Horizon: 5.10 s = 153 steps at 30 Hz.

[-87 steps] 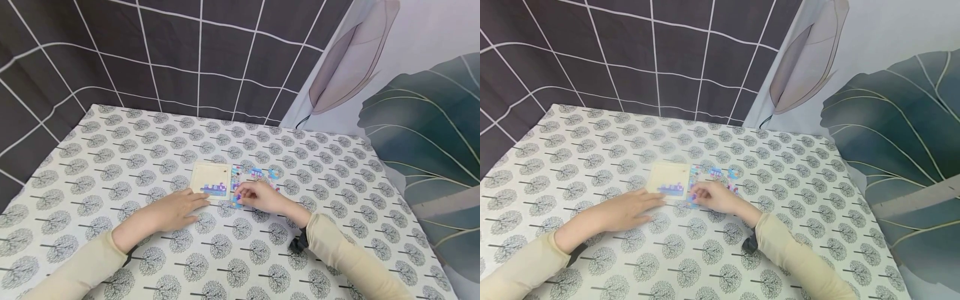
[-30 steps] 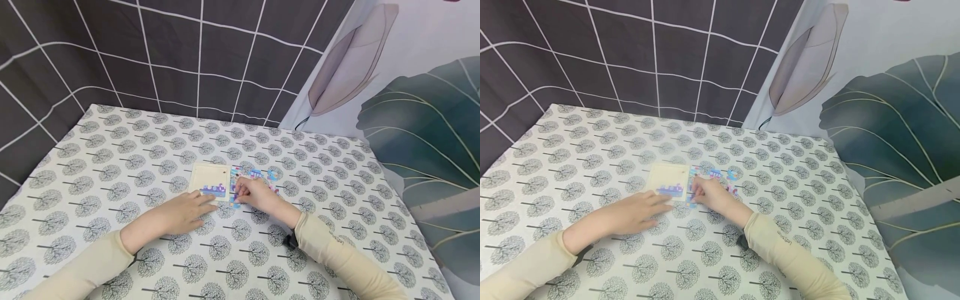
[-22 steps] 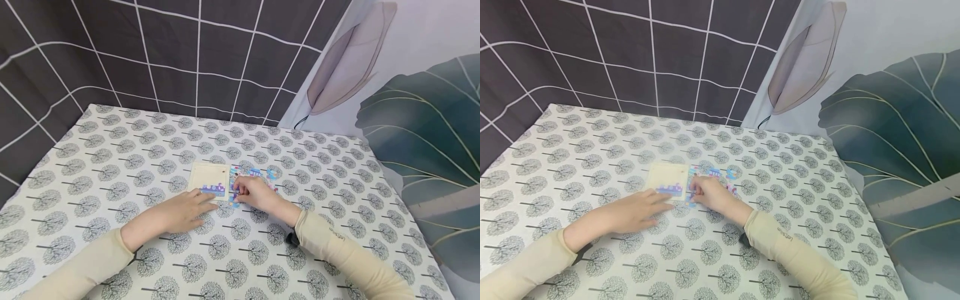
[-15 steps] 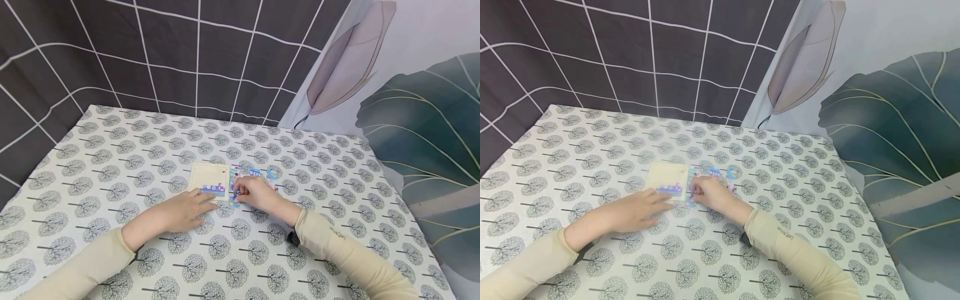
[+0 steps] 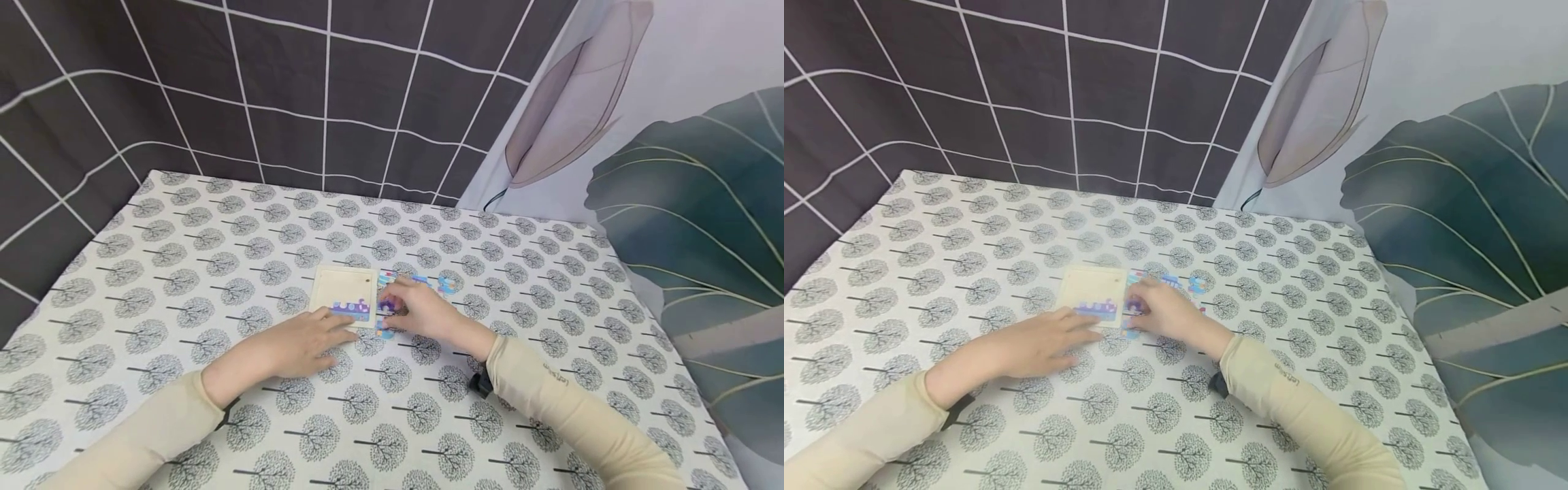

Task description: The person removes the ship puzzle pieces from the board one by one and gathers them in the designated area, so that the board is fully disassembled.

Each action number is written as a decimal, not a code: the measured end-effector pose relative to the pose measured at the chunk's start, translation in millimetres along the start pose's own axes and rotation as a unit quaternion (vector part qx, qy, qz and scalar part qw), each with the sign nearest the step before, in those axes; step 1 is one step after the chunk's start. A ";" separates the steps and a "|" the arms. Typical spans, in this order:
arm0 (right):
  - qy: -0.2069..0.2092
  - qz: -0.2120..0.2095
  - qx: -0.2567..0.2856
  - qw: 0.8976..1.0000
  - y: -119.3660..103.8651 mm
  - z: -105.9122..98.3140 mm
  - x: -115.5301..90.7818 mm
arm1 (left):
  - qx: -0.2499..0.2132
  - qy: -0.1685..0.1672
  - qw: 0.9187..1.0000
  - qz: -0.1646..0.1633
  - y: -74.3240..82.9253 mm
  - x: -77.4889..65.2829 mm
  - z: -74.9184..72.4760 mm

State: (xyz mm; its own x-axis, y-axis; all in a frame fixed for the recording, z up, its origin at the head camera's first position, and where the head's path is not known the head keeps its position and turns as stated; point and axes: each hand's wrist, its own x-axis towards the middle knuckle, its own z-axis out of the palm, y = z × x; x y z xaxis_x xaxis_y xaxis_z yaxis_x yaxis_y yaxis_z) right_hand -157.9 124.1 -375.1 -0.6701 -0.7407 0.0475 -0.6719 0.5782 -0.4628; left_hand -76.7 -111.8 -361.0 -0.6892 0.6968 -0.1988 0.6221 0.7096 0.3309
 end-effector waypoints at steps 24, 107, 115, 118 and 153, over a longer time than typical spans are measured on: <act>-0.011 -0.004 0.067 0.998 -8.3 2.9 43.6 | 0.010 0.000 1.000 0.011 1.1 3.4 -3.7; -0.061 -0.019 0.083 0.994 -31.4 19.0 52.6 | 0.025 0.019 0.999 0.006 2.7 3.4 1.8; -0.040 -0.024 0.116 0.992 -30.2 12.6 47.2 | 0.015 0.019 1.000 0.006 2.4 3.3 2.8; -0.034 -0.031 0.117 0.992 -30.4 10.5 43.7 | 0.016 0.016 1.000 0.003 1.6 2.9 3.1; 0.006 0.009 0.105 0.994 7.4 -13.0 -31.5 | -0.010 0.025 1.000 -0.009 -2.7 0.6 4.7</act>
State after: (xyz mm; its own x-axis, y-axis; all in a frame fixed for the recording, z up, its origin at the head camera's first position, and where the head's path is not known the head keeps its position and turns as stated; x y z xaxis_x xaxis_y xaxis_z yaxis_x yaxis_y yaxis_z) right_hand -145.9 156.2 -368.6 -0.6855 -0.7265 0.0476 -0.5803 0.5057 -0.6383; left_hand -77.0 -112.8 -366.3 -0.7182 0.6777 -0.1580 0.6023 0.7191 0.3467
